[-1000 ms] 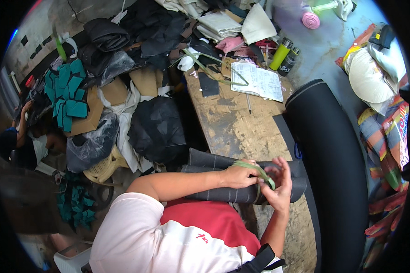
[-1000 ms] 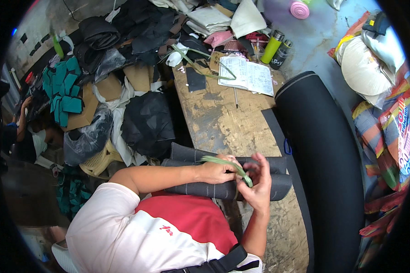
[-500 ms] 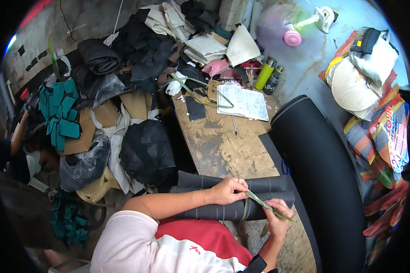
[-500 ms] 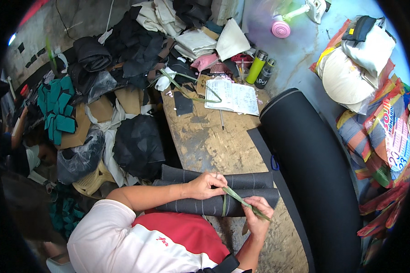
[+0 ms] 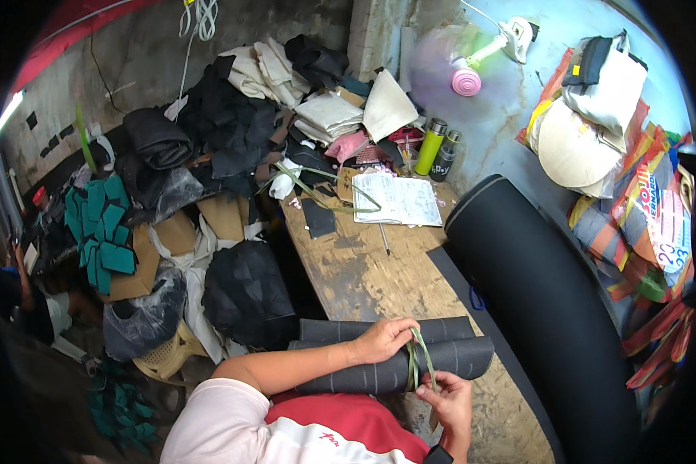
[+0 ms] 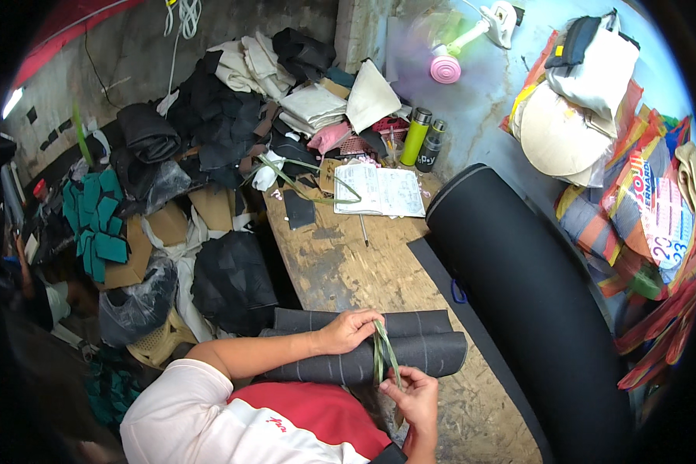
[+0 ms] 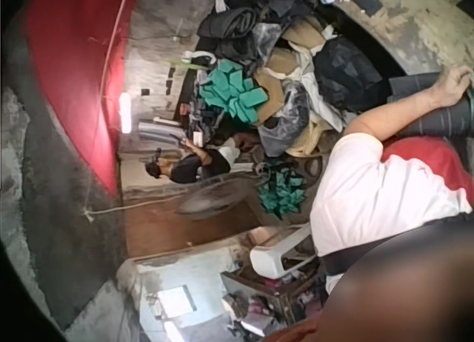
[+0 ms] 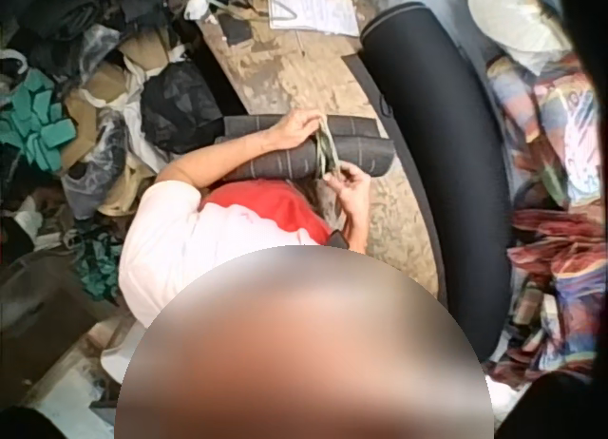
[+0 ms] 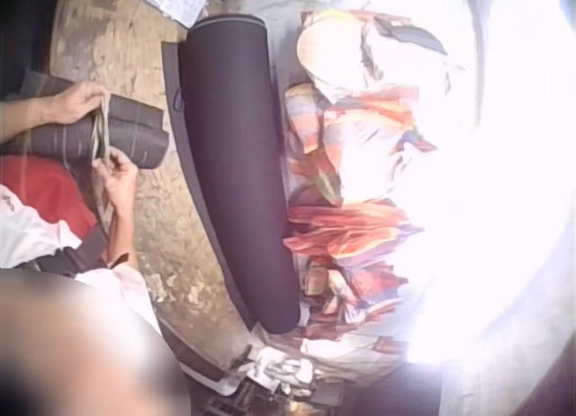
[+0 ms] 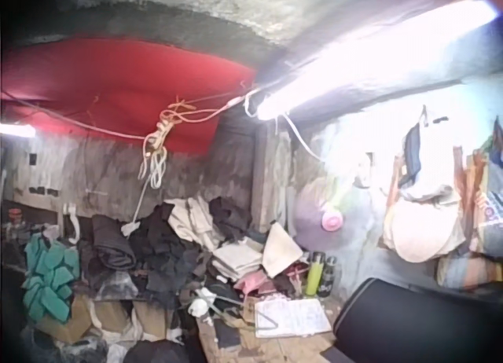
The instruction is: The person measures and marks a roll of black fabric using a green measuring tape and a white marker. They consult a notebook, wrap the tape around the fabric, and draw lines on the surface. The person then handles a small piece of cardboard and moves a larger roll of fabric.
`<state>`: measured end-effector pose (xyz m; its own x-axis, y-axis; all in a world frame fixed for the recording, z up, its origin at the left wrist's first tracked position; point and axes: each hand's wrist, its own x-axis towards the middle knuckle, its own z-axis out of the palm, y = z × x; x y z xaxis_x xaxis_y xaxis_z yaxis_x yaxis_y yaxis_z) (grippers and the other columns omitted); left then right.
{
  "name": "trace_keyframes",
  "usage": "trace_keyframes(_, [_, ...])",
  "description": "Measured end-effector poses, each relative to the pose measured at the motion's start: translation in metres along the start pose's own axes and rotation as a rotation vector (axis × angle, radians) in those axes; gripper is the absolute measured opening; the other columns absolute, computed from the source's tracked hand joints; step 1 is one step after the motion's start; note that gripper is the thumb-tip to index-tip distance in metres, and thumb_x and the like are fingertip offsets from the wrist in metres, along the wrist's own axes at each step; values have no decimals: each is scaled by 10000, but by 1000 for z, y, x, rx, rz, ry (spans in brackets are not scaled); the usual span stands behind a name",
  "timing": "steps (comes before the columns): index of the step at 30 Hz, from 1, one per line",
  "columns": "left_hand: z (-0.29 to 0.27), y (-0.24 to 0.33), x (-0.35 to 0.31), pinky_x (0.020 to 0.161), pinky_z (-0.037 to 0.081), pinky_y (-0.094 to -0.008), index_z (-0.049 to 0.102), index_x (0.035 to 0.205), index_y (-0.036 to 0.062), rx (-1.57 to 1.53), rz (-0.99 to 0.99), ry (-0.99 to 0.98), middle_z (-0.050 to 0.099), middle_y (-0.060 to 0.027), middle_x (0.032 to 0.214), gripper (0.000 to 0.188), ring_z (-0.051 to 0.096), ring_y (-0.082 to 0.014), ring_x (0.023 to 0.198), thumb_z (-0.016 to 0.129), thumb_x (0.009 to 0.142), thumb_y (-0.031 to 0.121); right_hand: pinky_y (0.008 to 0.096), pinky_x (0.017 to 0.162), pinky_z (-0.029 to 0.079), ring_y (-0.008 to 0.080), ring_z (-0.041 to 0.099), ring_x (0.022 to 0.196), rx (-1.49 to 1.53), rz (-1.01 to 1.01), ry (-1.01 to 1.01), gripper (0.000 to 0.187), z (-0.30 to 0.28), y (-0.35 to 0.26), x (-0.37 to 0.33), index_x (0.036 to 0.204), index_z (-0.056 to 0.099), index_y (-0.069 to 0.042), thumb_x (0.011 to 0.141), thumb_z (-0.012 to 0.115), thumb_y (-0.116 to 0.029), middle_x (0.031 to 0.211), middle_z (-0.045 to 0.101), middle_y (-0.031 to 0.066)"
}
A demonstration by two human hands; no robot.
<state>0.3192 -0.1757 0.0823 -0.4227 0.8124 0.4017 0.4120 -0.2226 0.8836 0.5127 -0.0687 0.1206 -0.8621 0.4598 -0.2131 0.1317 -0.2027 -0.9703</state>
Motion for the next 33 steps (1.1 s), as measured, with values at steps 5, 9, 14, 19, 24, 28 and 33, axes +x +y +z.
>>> trace_keyframes(5, [7, 4, -4, 655, 470, -306, 547, 990, 33, 125, 126, -38, 609, -104, 802, 134, 600, -257, 723, 464, 887, 17, 299, 673, 556, 216, 652, 761, 367, 231, -218, 337, 13, 9, 3, 1023, 582, 32, 714, 681, 120, 925, 631, 164])
trace_keyframes(9, [7, 7, -5, 574, 466, -289, 545, 990, 43, 106, 11, -43, 580, -93, 737, 125, 591, -181, 623, 450, 909, 29, 256, 613, 520, 165, 647, 707, 138, 154, -178, 230, 32, 19, 7, 988, 625, 34, 761, 661, 58, 874, 665, 134])
trace_keyframes(14, [6, 7, -6, 571, 461, -261, 547, 967, 31, 5, -44, -13, 576, -58, 734, 128, 563, -120, 615, 428, 922, 18, 305, 555, 511, 218, 656, 606, -586, -363, -6, 123, 47, 20, 7, 843, 687, 12, 747, 671, -63, 698, 655, 140])
trace_keyframes(19, [9, 12, -10, 588, 461, -238, 546, 951, 19, -5, -32, -11, 583, -44, 753, 136, 555, -105, 640, 412, 930, 8, 397, 504, 476, 303, 578, 516, -901, -566, 149, 126, 40, 14, 8, 690, 653, -33, 722, 700, -146, 597, 556, 105])
trace_keyframes(24, [9, 14, -11, 577, 461, -222, 548, 949, 17, -49, -37, 40, 586, -40, 774, 136, 549, -89, 629, 419, 956, 58, 422, 506, 450, 320, 578, 578, -868, -561, 333, 183, 35, 14, 17, 769, 591, -62, 655, 720, -124, 714, 549, 112])
trace_keyframes(28, [10, 12, -8, 574, 465, -210, 555, 964, 14, -1, -10, 49, 596, -37, 811, 148, 547, -74, 621, 429, 966, 91, 421, 512, 461, 331, 586, 604, -928, -627, 412, 195, 37, 14, 35, 821, 546, -70, 664, 661, -63, 801, 528, 126])
trace_keyframes(33, [12, 12, -3, 626, 478, -253, 585, 923, -1, 34, -13, 22, 600, -55, 802, 152, 572, -118, 678, 456, 950, 76, 377, 467, 489, 283, 609, 572, -1263, -618, 309, 71, 28, 9, 42, 763, 515, -71, 723, 570, -54, 759, 513, 115])
